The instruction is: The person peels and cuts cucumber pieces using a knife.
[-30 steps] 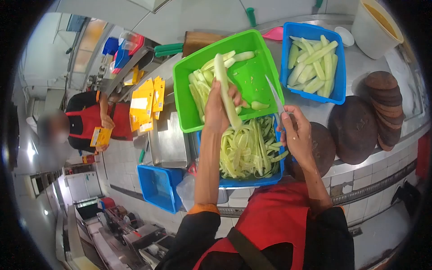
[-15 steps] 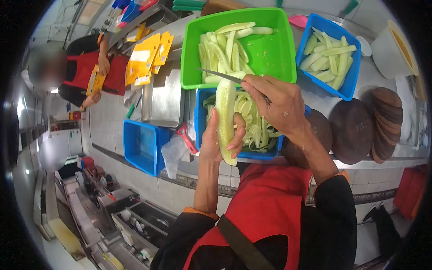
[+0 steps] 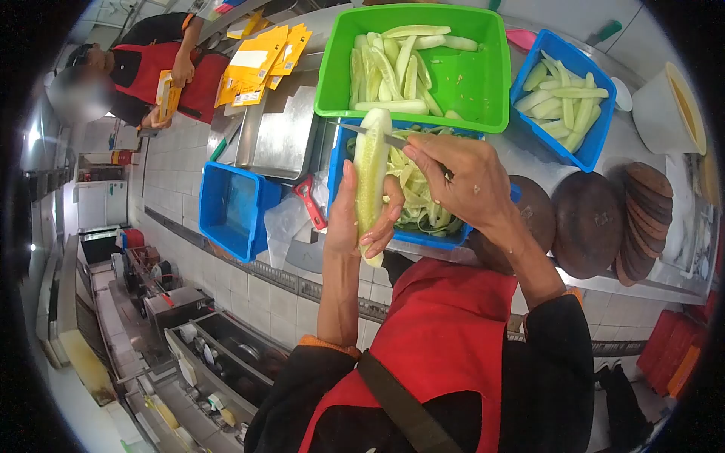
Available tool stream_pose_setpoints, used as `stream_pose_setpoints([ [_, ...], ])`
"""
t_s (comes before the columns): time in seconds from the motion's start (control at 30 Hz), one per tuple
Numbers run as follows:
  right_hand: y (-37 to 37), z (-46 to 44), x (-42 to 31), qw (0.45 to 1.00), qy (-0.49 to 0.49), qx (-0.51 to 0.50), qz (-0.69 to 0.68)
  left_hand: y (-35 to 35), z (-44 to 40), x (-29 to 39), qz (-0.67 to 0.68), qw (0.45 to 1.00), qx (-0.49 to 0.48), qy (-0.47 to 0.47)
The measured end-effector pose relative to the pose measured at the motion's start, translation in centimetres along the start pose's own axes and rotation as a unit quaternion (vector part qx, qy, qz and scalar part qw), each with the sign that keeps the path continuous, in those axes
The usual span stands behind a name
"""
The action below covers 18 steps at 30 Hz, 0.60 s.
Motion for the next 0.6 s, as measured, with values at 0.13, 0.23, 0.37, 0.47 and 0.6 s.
stream_pose_setpoints([
  [0.13,0.0,0.7,0.0,0.999,-0.014,-0.029,-0.008,0.5,0.3,-0.3,-0.007,0.997,0.071,-0.028],
  [0.23,-0.1,1.2,0.3,0.999,-0.02,-0.043,-0.016,0.6,0.5,-0.3,-0.006,0.996,0.082,-0.027],
  [0.37,0.0,1.3,0.8,0.998,-0.021,-0.047,-0.04,0.7,0.5,-0.9,0.023,1.0,0.001,-0.009],
  [0.47,-0.1,1.6,0.9,0.995,-0.034,-0.062,-0.065,0.1,0.2,-1.0,0.005,1.0,-0.008,-0.008],
  [0.6,-1.0,2.4,0.2,0.993,-0.005,-0.057,-0.103,1.0,-0.5,-0.4,0.015,1.0,-0.017,-0.004],
])
Point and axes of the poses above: each hand's wrist, its own z-axis away from the middle knuckle, its own y-axis out of the back of the hand, x = y × z, the point moved 6 cm from there along -z, towards the middle knuckle, and after that the axes turned 12 degrees about z, right-handed, at the moved point
